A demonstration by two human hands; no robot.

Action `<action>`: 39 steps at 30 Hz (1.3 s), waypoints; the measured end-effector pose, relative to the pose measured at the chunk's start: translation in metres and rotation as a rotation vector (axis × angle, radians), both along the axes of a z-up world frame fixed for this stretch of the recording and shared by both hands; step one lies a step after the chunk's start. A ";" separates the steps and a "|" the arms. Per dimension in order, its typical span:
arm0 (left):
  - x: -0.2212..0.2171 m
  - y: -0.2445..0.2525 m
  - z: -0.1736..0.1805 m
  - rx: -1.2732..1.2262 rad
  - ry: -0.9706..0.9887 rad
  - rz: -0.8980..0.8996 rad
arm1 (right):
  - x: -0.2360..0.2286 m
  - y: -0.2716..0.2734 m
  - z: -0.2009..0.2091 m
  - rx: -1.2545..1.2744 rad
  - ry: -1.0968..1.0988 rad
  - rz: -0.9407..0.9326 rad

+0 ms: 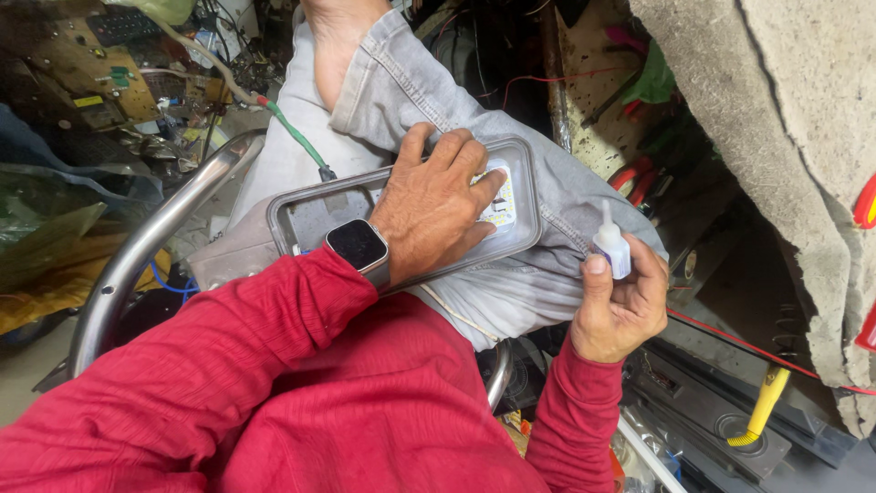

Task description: The person applies glue to a small LED circuit board and presses it into a plastic light fixture housing. They repeat this process with a second LED board, placing it next to the first one inside the fixture.

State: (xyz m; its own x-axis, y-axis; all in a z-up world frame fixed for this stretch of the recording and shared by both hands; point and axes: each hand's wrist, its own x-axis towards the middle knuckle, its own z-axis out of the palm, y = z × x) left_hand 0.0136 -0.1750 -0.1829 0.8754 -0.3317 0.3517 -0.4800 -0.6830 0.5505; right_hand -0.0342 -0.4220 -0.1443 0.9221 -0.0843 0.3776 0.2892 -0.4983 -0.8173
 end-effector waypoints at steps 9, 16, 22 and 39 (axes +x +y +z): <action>-0.001 -0.001 0.001 0.011 -0.002 0.011 | 0.000 -0.001 0.000 0.026 0.076 0.015; -0.001 0.000 0.000 0.005 -0.008 0.007 | 0.003 0.002 0.000 0.028 0.085 0.034; -0.001 0.000 -0.002 -0.003 -0.011 0.014 | 0.007 0.006 0.007 -0.104 0.092 0.051; -0.001 0.000 -0.003 -0.018 -0.014 0.020 | 0.015 0.016 0.012 -0.217 0.120 0.072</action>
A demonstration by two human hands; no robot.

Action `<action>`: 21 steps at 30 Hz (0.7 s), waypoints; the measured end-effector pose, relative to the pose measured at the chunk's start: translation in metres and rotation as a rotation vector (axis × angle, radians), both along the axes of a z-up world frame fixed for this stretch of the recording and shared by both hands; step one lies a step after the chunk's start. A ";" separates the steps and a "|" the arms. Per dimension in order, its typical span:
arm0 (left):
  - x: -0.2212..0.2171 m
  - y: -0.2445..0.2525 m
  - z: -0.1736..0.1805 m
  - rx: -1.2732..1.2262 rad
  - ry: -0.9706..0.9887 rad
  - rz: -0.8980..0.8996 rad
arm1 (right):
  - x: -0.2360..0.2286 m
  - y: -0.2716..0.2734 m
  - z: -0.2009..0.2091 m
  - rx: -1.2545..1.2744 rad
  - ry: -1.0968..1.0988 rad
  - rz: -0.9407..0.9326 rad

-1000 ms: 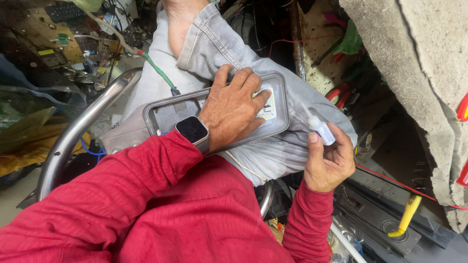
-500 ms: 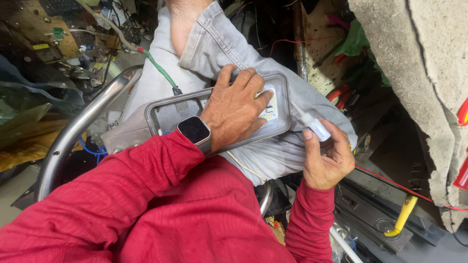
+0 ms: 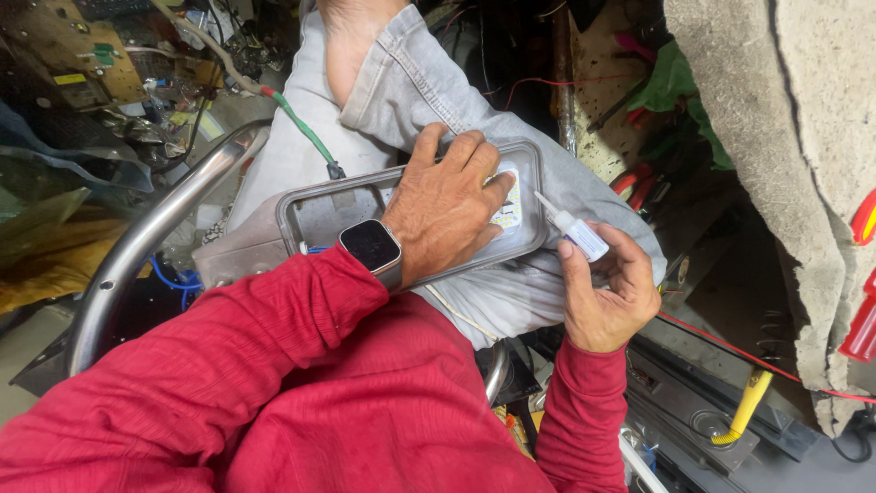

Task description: The person applies glue to a small LED circuit board and presses it into a plastic light fixture housing. They repeat this process with a second LED board, placing it next to the first one inside the fixture.

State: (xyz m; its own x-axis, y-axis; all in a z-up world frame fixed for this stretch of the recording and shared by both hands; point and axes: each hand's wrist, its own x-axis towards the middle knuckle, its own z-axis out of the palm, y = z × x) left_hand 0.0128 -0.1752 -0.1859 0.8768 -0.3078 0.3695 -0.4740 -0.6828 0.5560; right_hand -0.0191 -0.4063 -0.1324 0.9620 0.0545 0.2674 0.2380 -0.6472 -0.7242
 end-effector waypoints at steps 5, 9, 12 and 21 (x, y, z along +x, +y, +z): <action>0.000 -0.001 0.001 0.004 0.008 0.002 | 0.004 0.004 0.002 -0.026 -0.003 0.016; 0.001 0.000 0.000 0.004 0.011 -0.003 | 0.006 0.006 0.005 -0.084 -0.019 0.048; 0.000 0.000 0.000 0.000 0.008 -0.002 | 0.008 0.006 0.005 -0.116 -0.017 0.047; 0.000 0.000 -0.002 -0.014 0.013 -0.003 | 0.011 0.008 0.004 -0.100 0.021 0.036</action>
